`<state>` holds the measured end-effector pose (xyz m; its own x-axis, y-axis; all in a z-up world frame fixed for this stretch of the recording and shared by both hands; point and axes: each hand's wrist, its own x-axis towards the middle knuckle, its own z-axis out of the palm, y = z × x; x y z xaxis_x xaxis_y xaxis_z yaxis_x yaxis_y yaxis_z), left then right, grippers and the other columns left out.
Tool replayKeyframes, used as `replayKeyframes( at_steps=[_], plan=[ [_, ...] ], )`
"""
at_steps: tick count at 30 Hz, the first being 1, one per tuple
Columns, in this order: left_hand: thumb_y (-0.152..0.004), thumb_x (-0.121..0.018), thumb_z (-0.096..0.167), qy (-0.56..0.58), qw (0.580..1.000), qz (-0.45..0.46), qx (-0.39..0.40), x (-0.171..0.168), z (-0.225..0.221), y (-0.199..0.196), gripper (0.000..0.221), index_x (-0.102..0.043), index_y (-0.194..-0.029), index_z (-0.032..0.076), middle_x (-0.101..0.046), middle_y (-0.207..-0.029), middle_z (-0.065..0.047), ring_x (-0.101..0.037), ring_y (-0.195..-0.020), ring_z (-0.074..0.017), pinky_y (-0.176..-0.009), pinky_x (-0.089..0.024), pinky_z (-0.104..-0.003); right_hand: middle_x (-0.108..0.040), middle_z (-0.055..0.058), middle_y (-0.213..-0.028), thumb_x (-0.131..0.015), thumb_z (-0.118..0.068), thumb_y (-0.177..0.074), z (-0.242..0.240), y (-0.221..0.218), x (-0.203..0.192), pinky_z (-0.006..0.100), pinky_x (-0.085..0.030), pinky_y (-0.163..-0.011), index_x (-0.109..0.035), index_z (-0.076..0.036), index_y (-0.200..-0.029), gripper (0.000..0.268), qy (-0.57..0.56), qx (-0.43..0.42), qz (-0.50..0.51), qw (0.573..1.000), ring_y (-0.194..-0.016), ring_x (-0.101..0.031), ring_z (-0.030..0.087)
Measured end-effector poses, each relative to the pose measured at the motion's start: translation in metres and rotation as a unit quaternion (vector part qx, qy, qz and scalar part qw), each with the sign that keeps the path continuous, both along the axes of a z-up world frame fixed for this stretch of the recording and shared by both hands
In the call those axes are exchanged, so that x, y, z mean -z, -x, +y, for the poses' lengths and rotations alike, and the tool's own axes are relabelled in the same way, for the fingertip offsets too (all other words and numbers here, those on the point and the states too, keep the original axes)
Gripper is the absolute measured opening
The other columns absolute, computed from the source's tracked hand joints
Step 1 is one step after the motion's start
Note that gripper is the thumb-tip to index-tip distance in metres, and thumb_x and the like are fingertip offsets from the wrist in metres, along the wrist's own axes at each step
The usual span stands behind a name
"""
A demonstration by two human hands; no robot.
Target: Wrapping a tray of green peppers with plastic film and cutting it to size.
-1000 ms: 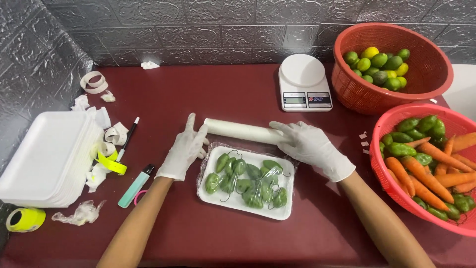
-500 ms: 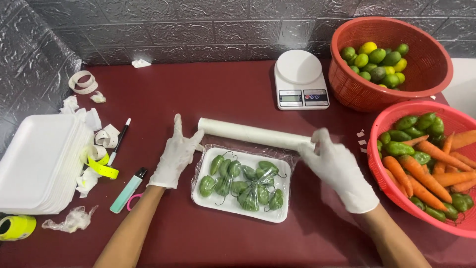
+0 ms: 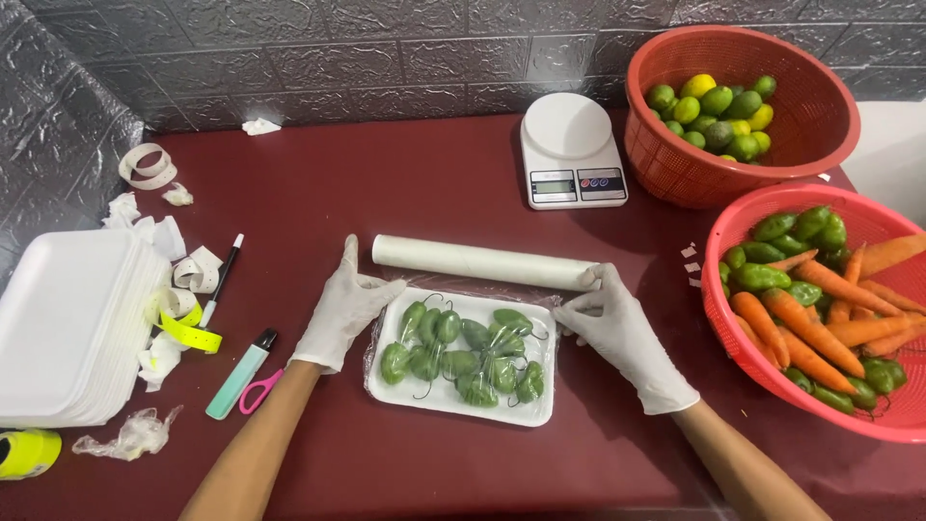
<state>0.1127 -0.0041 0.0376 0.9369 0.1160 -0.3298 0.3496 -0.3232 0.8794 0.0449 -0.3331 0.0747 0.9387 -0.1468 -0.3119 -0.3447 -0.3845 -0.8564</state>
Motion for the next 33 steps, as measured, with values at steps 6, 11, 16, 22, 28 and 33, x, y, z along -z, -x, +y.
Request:
replayKeyframes(
  at_steps=[6,11,16,22,28,33],
  plan=[
    [-0.094,-0.06,0.031,-0.121,0.993,0.012,-0.002,-0.051,-0.02,0.014,0.075,-0.037,-0.161,0.008,-0.077,-0.095,-0.019,-0.074,-0.079,-0.0296,-0.076,-0.052,-0.039,-0.079,0.019,-0.093,-0.076,-0.024,-0.091,-0.012,0.008,-0.012,0.034,-0.059,-0.063,-0.06,-0.007,-0.109,0.029,0.045,0.033,-0.011,0.998,-0.071,-0.07,0.022],
    [-0.092,-0.069,0.033,-0.021,0.998,-0.017,-0.054,-0.004,-0.007,-0.008,0.04,-0.069,-0.127,0.014,-0.071,-0.069,-0.007,-0.058,-0.039,-0.0148,-0.044,-0.039,-0.027,-0.081,0.006,-0.098,-0.067,-0.039,-0.097,-0.03,0.02,-0.027,0.038,-0.059,-0.075,-0.072,-0.022,-0.117,0.026,0.216,0.014,0.011,0.976,-0.088,-0.075,0.022],
    [-0.092,-0.067,0.051,-0.133,0.99,-0.048,-0.015,-0.047,0.012,0.002,0.044,-0.072,-0.119,0.016,-0.076,-0.077,-0.005,-0.067,-0.068,-0.0203,-0.067,-0.047,-0.033,-0.08,0.005,-0.098,-0.065,-0.043,-0.095,-0.033,0.02,-0.033,0.04,-0.059,-0.085,-0.071,-0.025,-0.127,0.036,0.267,-0.017,0.021,0.963,-0.092,-0.074,0.023],
    [-0.09,-0.062,0.056,-0.34,0.938,0.004,0.072,-0.087,0.081,0.025,0.045,-0.075,-0.114,0.021,-0.082,-0.098,-0.002,-0.071,-0.112,-0.029,-0.101,-0.05,-0.043,-0.083,0.006,-0.093,-0.058,-0.046,-0.098,-0.019,0.016,-0.035,0.045,-0.057,-0.096,-0.069,-0.029,-0.126,0.035,0.367,-0.099,0.054,0.923,-0.098,-0.077,0.03],
    [-0.078,-0.071,0.047,-0.411,0.899,0.106,0.111,-0.089,0.114,0.032,0.04,-0.082,-0.099,0.014,-0.083,-0.107,-0.01,-0.07,-0.118,-0.0354,-0.104,-0.05,-0.044,-0.081,-0.001,-0.105,-0.058,-0.045,-0.098,-0.011,0.004,-0.022,0.039,-0.057,-0.096,-0.072,-0.026,-0.121,0.033,0.383,-0.122,0.083,0.912,-0.106,-0.075,0.021],
    [-0.07,-0.079,0.048,-0.419,0.883,0.131,0.165,-0.103,0.085,0.039,0.038,-0.086,-0.087,0.015,-0.083,-0.104,-0.013,-0.07,-0.116,-0.0365,-0.103,-0.052,-0.043,-0.081,0.003,-0.114,-0.056,-0.043,-0.098,-0.004,0.006,-0.039,0.042,-0.055,-0.101,-0.07,-0.023,-0.129,0.039,0.398,-0.135,0.101,0.902,-0.114,-0.074,0.025]
  ],
)
